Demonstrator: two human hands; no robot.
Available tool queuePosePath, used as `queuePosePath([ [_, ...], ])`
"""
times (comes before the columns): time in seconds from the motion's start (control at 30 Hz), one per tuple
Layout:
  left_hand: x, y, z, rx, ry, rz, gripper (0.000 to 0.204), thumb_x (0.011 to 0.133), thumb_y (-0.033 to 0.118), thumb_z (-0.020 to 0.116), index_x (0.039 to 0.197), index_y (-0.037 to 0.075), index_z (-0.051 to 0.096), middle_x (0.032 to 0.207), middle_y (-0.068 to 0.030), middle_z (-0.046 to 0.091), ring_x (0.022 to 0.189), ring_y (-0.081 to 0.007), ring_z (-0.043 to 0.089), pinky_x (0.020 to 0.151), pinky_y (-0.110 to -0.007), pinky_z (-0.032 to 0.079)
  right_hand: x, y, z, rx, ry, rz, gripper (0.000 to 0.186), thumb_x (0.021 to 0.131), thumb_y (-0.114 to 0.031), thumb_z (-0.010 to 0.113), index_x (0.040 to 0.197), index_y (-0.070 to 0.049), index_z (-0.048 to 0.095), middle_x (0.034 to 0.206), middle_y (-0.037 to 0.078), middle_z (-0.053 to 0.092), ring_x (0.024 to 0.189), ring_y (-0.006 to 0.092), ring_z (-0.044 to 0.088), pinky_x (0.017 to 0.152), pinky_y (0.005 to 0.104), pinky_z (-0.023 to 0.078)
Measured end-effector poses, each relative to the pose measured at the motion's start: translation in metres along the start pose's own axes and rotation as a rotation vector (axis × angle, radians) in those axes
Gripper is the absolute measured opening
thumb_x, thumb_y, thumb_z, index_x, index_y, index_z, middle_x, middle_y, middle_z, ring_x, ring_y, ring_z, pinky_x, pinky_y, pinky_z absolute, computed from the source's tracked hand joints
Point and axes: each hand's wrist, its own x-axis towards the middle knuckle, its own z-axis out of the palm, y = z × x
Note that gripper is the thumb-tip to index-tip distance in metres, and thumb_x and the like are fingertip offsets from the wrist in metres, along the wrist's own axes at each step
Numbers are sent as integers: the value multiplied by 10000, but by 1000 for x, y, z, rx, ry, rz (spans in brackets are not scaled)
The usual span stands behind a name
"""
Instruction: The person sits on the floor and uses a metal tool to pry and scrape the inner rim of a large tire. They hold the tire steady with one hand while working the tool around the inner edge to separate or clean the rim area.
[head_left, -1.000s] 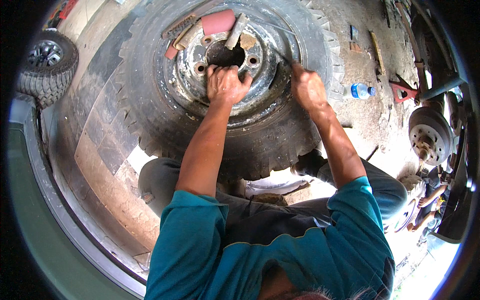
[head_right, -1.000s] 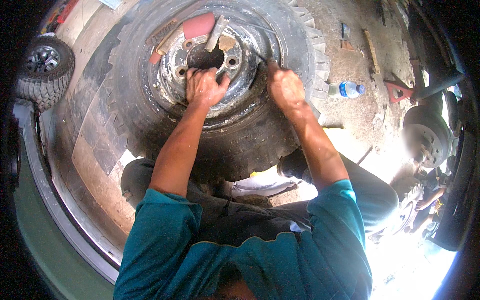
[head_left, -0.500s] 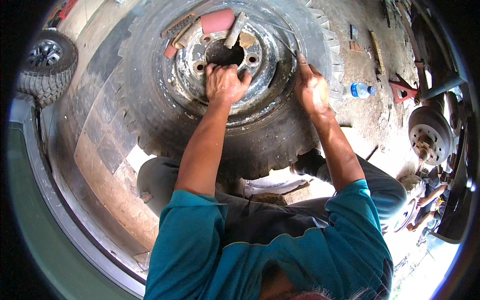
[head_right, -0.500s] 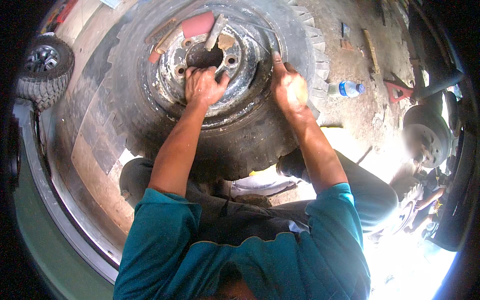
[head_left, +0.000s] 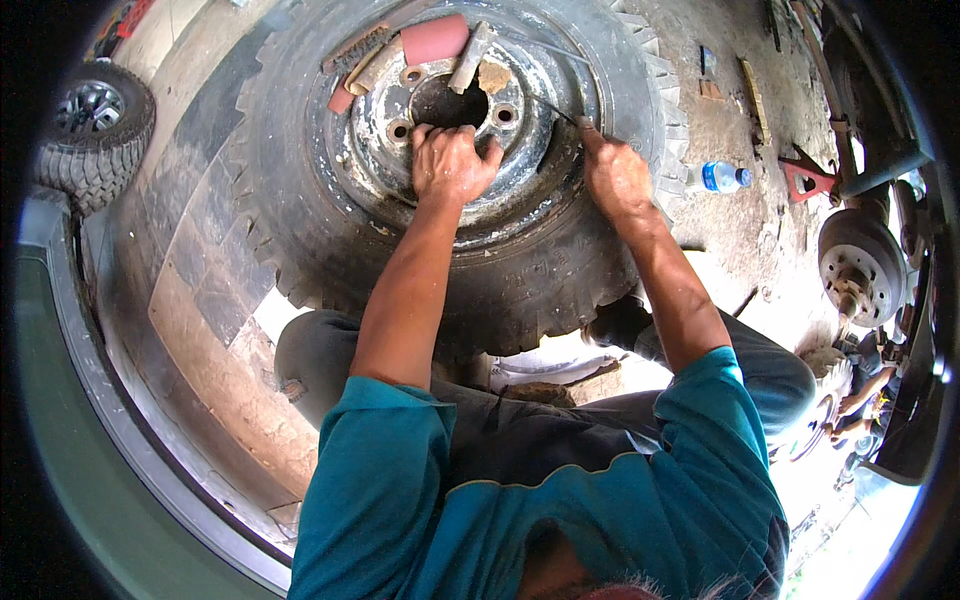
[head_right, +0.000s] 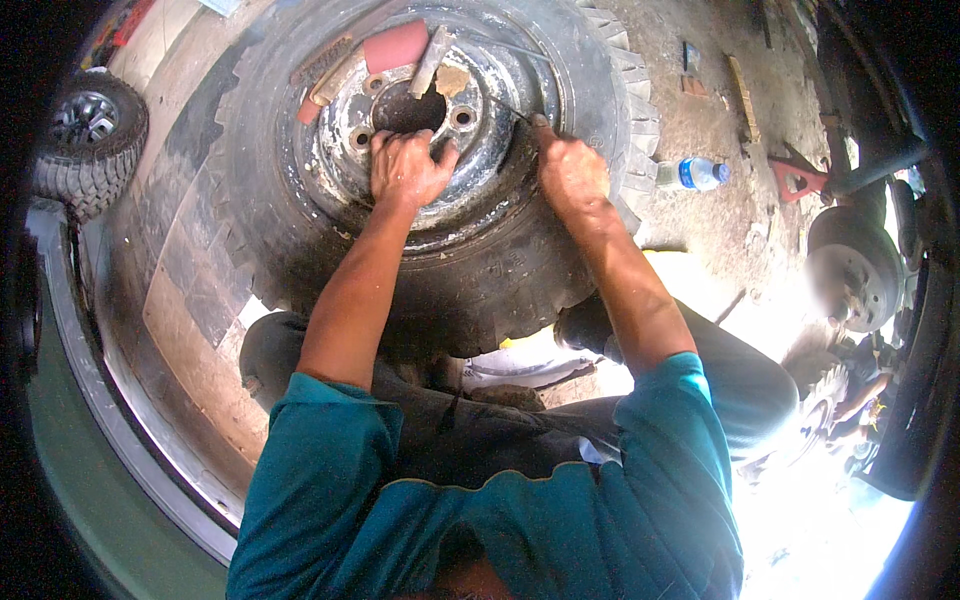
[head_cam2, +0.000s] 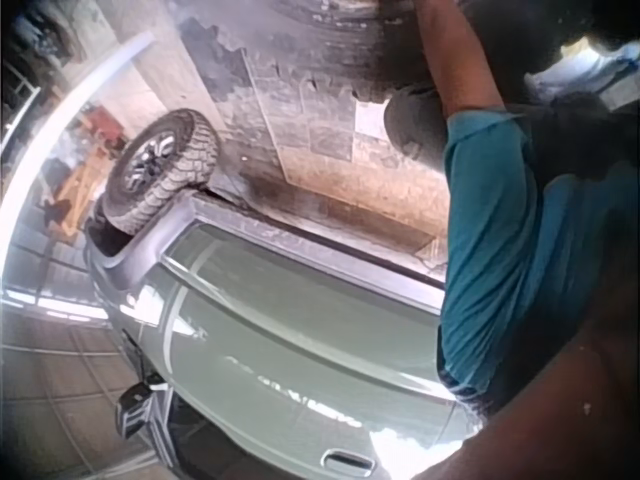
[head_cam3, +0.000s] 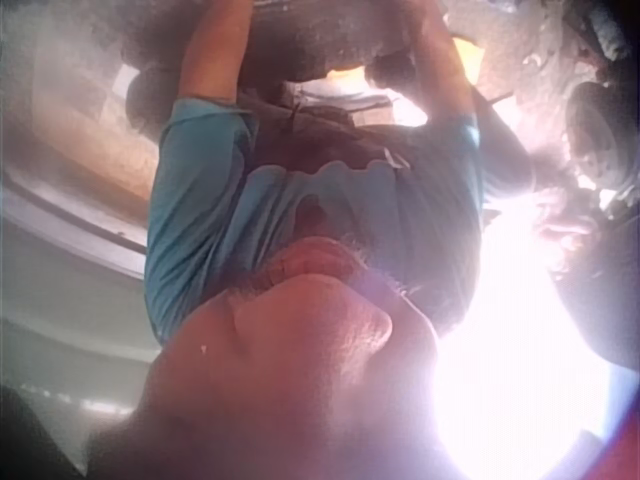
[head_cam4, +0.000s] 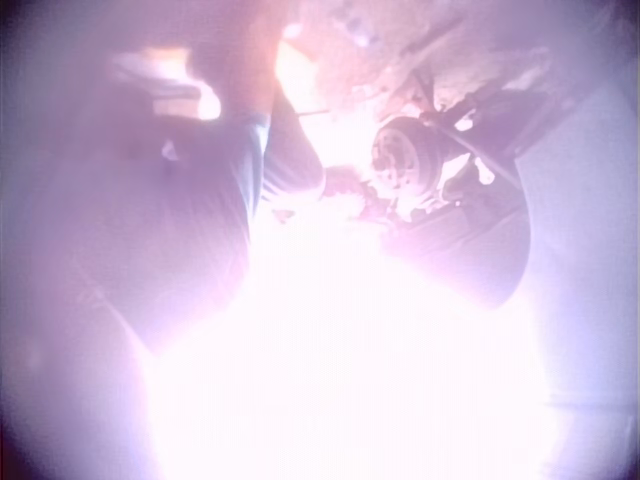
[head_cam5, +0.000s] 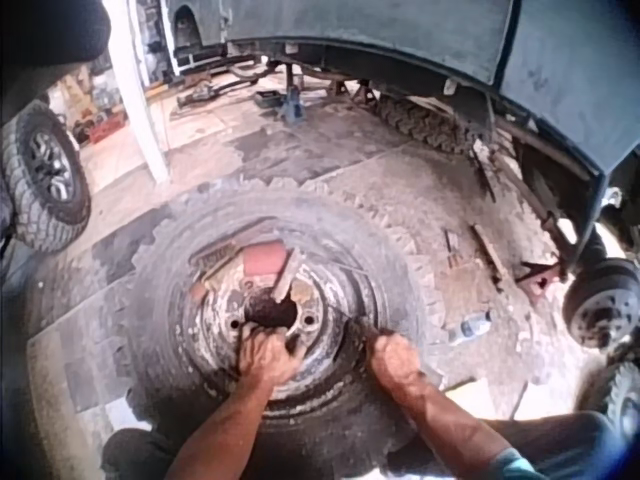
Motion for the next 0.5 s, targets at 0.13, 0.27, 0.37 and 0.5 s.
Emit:
queuePosePath([
  [0.13,0,-1,3,-12,24,3,472,907,475,573,956,38,745,953,-220,743,971,-325,691,1086,-423,354,-3,2,-1,23,124,-24,561,920,-66,505,1459,-220,534,996,219,706,893,436,700,809,547,546],
  [0.27,1,-1,3,-31,10,-6,447,896,463,589,911,45,745,929,-226,742,948,-328,693,1082,-423,355,2,10,8,37,112,-34,497,921,-35,558,1396,-177,602,917,253,693,795,442,687,716,528,524],
  [0.37,-3,-2,3,-17,31,3,445,892,464,590,927,49,747,933,-231,742,948,-326,695,1087,-422,349,-5,9,9,58,73,-49,475,924,-35,558,1389,-125,605,853,270,675,765,439,683,672,511,516],
  [0.5,-1,1,-1,-13,-32,-13,489,911,480,557,996,36,744,979,-216,743,974,-330,691,1090,-437,349,-2,0,-2,155,199,-41,532,926,-70,531,1432,-228,562,960,264,711,843,455,701,761,547,550],
])
